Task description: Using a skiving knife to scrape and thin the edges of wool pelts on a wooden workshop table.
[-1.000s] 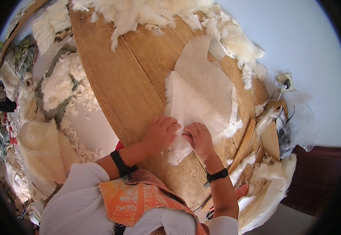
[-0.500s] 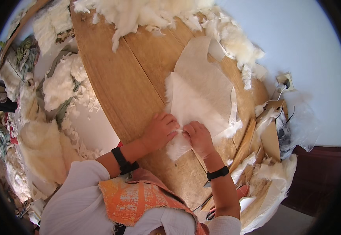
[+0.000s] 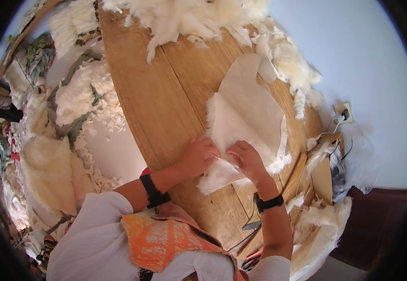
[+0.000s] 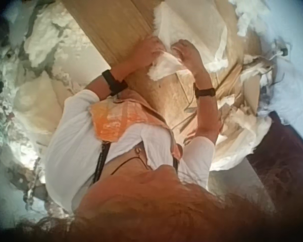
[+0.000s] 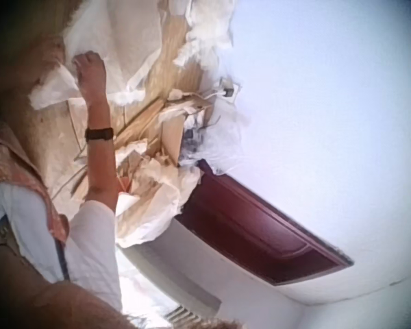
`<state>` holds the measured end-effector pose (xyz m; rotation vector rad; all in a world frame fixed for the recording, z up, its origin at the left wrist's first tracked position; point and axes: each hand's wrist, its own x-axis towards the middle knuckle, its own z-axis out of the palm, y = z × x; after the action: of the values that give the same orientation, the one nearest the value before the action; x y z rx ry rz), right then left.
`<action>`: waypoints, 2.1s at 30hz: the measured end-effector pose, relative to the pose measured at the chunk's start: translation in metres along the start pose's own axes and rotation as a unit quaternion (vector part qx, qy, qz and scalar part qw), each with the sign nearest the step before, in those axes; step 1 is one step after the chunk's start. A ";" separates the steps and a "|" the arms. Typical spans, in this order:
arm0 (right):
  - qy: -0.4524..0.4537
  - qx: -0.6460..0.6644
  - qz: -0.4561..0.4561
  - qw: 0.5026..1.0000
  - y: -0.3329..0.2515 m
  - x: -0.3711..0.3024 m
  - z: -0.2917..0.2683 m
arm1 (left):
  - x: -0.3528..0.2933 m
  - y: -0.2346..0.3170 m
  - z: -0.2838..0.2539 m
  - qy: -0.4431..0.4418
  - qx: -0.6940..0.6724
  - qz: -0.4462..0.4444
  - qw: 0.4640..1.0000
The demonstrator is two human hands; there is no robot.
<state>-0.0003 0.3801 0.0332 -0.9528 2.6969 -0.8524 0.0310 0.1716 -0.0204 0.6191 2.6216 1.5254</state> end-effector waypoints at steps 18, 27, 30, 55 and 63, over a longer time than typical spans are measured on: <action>-0.019 -0.087 -0.057 0.994 0.007 0.001 0.011 | -0.003 -0.020 0.026 0.081 -0.006 0.109 0.991; -0.010 -0.095 -0.106 0.990 -0.026 0.007 0.024 | -0.001 -0.019 0.032 0.047 -0.016 0.025 0.998; 0.027 -0.192 -0.134 0.972 -0.035 0.001 0.025 | 0.000 -0.019 0.033 0.054 -0.037 0.020 0.998; 0.365 0.380 0.261 0.809 -0.026 -0.136 -0.052 | 0.004 -0.001 0.001 -0.009 -0.053 0.003 0.999; 0.152 -0.098 0.137 0.974 -0.069 -0.032 0.023 | 0.004 0.000 -0.002 -0.014 -0.025 0.003 1.000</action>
<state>0.0689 0.3453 0.0519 -0.4914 3.1236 -0.7354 0.0262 0.1713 -0.0190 0.6417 2.5545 1.5664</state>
